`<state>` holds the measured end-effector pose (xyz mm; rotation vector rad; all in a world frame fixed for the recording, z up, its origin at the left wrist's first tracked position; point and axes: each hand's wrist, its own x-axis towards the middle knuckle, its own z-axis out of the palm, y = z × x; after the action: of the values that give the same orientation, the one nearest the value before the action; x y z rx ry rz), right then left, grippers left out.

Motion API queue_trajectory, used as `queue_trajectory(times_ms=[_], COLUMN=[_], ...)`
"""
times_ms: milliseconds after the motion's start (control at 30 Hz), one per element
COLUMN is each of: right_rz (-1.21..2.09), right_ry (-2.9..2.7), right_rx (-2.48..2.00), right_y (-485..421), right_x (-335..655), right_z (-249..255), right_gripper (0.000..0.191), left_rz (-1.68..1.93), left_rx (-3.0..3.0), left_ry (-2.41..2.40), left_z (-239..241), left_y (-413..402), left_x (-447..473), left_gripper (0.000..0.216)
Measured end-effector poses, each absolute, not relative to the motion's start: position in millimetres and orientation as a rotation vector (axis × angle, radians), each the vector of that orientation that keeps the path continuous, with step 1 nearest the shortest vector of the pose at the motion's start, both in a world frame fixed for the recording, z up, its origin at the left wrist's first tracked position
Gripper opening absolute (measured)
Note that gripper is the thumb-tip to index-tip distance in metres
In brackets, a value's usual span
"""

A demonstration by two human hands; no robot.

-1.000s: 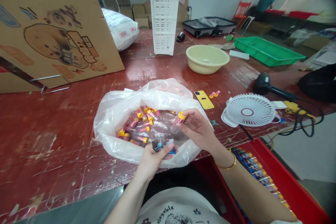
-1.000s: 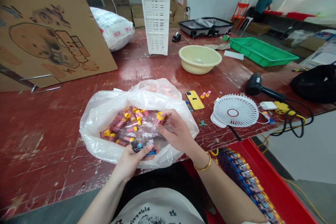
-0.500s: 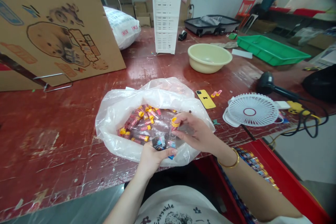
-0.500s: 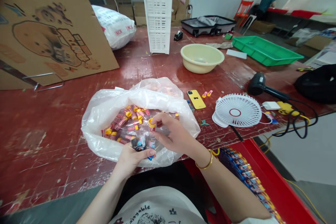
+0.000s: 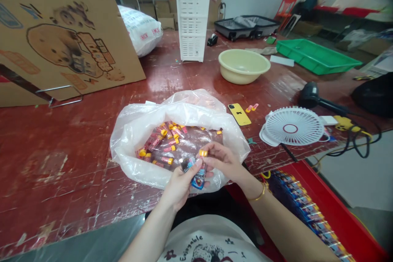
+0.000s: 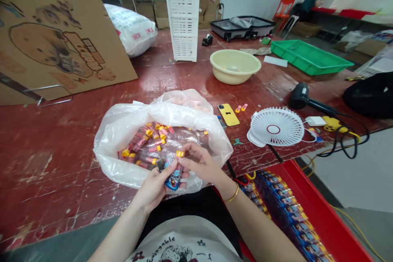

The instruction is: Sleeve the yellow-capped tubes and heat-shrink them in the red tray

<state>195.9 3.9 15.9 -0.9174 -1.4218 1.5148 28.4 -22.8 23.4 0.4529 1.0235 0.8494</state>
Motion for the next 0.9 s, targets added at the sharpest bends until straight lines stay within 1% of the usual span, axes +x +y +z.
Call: queue_trajectory(times_ms=[33, 133, 167, 200, 300, 333, 467, 767, 900], right_rz=[1.513, 1.509, 1.487, 1.447, 1.283, 1.240, 1.111, 1.041, 1.059], right_ry=[-1.469, -1.555, -1.566, -1.571, -1.569, -1.575, -1.637, -1.651, -1.655], right_rx=[-0.914, -0.920, -0.940, -0.967, -1.077, -1.108, -1.171, -1.158, -1.156], right_y=[-0.5, -13.8, -17.2, -19.8, -22.3, -22.0, -21.7, -25.1, -25.2], right_x=[194.2, 185.9, 182.8, 180.1, 176.2, 176.3, 178.9, 177.2, 178.4], right_z=[15.7, 13.5, 12.4, 11.2, 9.4, 9.3, 7.8, -1.5, -2.9], right_gripper=[0.033, 0.075, 0.082, 0.083, 0.071, 0.070, 0.070, 0.069, 0.072], left_rz=[0.866, 0.900, 0.903, 0.906, 0.887, 0.869, 0.850, 0.881, 0.885], left_rx=[0.445, 0.407, 0.392, 0.380, 0.419, 0.455, 0.539, 0.509, 0.511], left_ry=[1.012, 0.992, 0.993, 0.994, 0.980, 0.976, 0.995, 0.993, 0.994], left_z=[24.1, 27.5, 28.7, 29.5, 29.3, 28.3, 24.2, 27.0, 25.5], left_y=[-21.4, -16.8, -15.5, -14.6, -14.3, -15.0, -19.1, -22.6, -22.7], left_x=[30.5, 36.7, 38.0, 38.8, 37.4, 36.0, 31.9, 35.0, 34.6], left_gripper=[0.048, 0.044, 0.044, 0.045, 0.046, 0.046, 0.041, 0.039, 0.038])
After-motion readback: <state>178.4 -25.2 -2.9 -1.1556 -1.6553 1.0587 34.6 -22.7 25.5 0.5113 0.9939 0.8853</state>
